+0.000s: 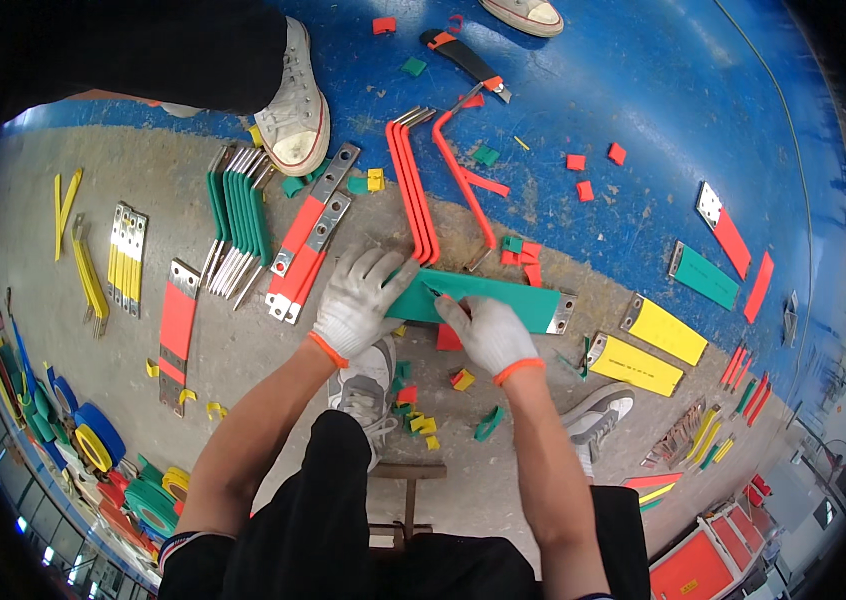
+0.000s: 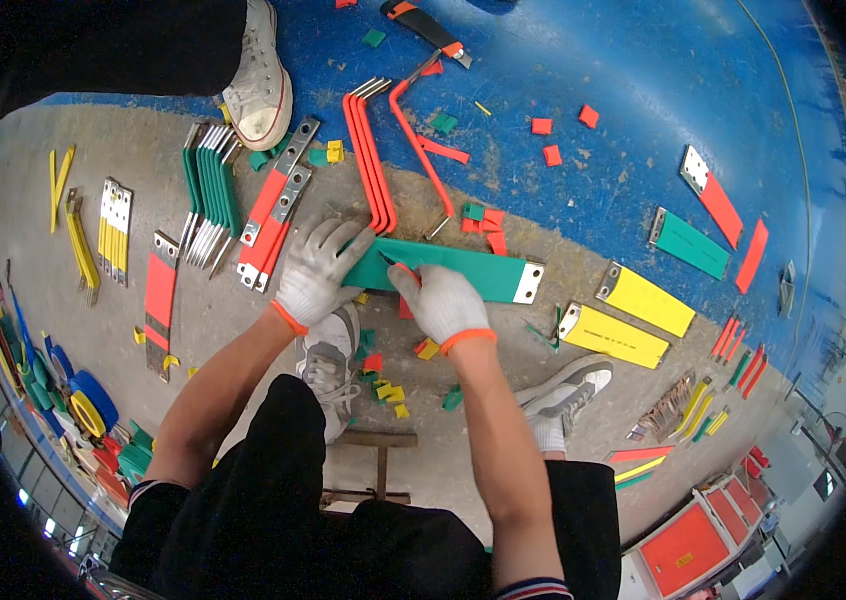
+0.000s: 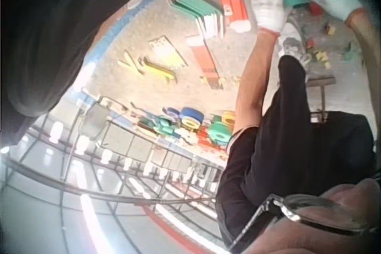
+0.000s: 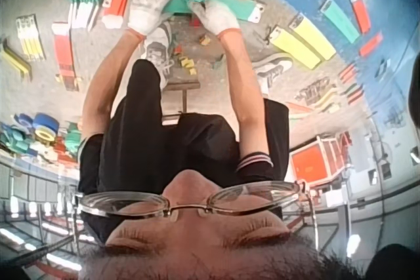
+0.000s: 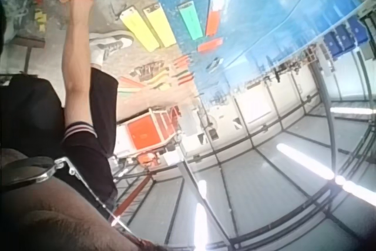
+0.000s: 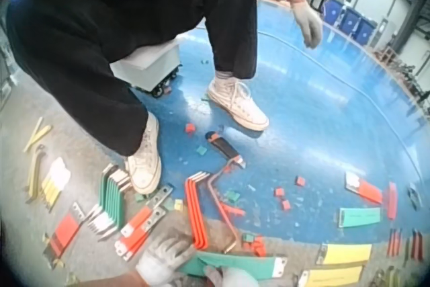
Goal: The person sits on the floor and uses a utility knife to cut a green plastic strip attached to a metal bracket. They repeatedly score and snap off small pieces, discarding them onto the floor.
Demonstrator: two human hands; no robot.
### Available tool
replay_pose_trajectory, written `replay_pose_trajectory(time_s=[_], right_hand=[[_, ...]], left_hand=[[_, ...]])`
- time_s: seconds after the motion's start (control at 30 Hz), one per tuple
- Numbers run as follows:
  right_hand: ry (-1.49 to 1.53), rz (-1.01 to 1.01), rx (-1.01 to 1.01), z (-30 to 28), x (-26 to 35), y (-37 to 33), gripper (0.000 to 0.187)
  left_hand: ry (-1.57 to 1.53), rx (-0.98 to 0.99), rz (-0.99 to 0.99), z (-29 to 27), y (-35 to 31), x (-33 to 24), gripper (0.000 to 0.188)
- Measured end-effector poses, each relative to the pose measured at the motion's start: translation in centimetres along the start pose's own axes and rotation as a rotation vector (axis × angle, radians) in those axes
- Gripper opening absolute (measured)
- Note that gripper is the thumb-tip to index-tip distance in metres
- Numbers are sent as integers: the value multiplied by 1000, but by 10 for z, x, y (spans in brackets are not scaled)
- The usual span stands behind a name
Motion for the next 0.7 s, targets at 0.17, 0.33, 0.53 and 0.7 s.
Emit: replay_pose_trajectory(time_s=[0.17,0.33,0.53,0.7], right_hand=[[-18,-7,84,-11,-7,10,64],[4,-23,45,-5,-19,3,62],[-88,-6,52,-12,-18,-4,59],[-91,-28,20,-16,-27,-12,56]], left_hand=[[-5,-11,1,1,0,0,93],[-2,-22,5,0,-1,-1,94],[37,7,-5,4,-3,0,95],[47,6,-3,3,-2,-1,96]])
Point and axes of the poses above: each hand's wrist, its own y-axis towards the middle knuckle, its own z-axis out of the palm, x = y × z, the point moved 4 cm from there along y, towards the middle knuckle, and after that the axes turned 6 degrees about y, right-handed, at the moved point
